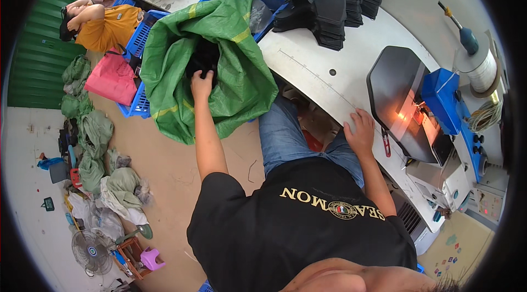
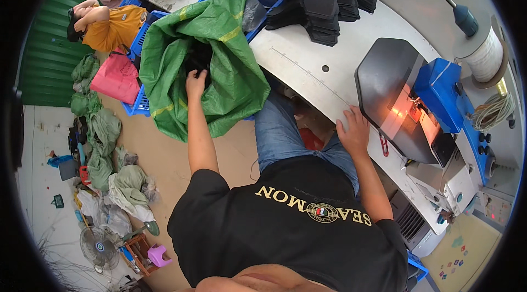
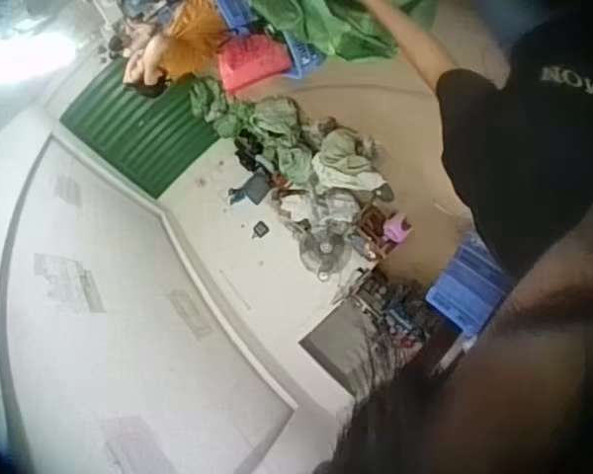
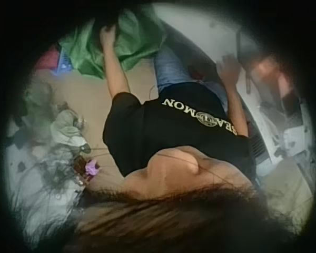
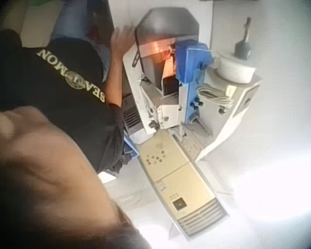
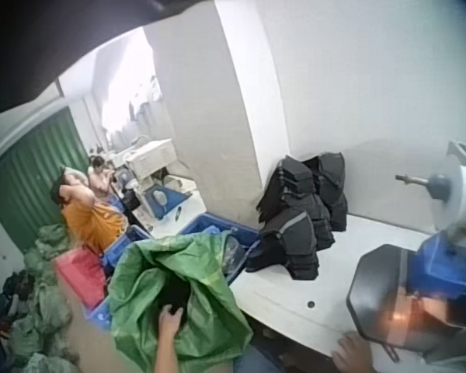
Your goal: Stitch shoe components using an industrial sewing machine.
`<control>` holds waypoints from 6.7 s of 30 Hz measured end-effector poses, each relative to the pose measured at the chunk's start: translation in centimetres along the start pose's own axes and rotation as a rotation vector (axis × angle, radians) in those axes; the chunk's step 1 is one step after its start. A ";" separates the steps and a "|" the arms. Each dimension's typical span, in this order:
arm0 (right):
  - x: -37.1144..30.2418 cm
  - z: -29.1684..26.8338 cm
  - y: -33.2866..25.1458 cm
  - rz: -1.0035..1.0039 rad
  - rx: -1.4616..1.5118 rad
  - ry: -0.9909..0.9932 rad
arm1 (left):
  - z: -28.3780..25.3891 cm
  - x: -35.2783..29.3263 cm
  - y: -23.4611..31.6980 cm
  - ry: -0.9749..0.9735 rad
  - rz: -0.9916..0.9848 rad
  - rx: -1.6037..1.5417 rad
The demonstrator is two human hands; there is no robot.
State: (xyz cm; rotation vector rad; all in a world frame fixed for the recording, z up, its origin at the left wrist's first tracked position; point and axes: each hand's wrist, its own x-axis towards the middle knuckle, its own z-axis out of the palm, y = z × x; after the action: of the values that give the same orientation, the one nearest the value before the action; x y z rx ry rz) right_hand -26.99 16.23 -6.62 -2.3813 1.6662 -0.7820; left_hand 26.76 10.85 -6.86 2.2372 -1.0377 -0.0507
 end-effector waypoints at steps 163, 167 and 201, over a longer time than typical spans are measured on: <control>0.0 0.1 -0.3 -0.019 0.002 0.057 | 5.3 6.9 0.7 -0.273 0.066 0.382; 0.1 -0.1 -0.3 0.007 0.027 0.054 | 5.6 6.5 1.4 -0.249 0.067 0.382; 0.1 -0.2 -0.2 0.032 0.009 0.014 | -10.4 11.6 7.3 -0.790 0.106 -0.011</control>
State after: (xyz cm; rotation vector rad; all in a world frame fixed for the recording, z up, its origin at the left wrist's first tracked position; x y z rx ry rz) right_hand -26.89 16.22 -6.32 -2.3423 1.6980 -0.8009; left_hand 32.86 5.17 8.14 2.1712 -1.5361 -0.9495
